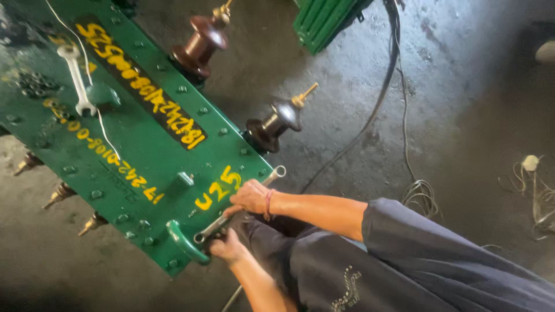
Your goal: The person uses two wrenches to tighten bolts on a green metal panel with insulators. They repeatedly reposition the wrenches and apply torque to multiple fasteners on the panel.
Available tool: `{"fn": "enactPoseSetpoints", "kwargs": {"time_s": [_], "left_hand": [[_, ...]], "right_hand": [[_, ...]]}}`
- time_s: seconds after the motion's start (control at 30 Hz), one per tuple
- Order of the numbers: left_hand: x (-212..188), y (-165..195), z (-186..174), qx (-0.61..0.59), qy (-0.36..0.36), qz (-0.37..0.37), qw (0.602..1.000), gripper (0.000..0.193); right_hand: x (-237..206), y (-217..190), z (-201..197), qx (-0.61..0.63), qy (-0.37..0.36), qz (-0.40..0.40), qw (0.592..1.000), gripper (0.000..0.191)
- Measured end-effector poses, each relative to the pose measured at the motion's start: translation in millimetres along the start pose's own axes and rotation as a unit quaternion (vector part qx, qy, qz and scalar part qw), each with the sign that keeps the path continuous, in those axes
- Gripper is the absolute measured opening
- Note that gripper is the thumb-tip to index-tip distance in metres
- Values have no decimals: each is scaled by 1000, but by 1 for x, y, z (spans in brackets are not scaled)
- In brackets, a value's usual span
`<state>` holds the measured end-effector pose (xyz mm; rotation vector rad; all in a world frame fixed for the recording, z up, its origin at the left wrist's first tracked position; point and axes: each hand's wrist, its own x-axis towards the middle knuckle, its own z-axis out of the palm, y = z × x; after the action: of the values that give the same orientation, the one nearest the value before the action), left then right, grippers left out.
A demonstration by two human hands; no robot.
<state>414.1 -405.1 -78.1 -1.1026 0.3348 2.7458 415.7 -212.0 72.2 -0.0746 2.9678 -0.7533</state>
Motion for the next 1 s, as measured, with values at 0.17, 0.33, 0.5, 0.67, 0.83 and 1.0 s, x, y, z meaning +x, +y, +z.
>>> {"fn": "enactPoseSetpoints", "kwargs": {"time_s": [0.17,0.33,0.5,0.67,0.83,1.0], "left_hand": [[-7,-4,-14,-14,-50,4,999,38],[-1,-9,-11,-41,-166,-7,985,27],[12,-14,0,26,-60,-3,998,17],[19,-25,1,0,21,12,1000,21],[7,-23,-8,15,-93,10,995,20],[-6,-22,-19,8,-167,8,986,26]], "right_hand": [[-2,6,0,-11,-21,28,999,57],[-1,15,-1,-17,9,-124,992,25],[-2,18,-2,24,-37,31,999,60],[-2,20,1,-8,11,-10,1000,59],[1,23,-2,-9,-69,26,997,61],[1,27,-7,-1,-49,18,999,63]]}}
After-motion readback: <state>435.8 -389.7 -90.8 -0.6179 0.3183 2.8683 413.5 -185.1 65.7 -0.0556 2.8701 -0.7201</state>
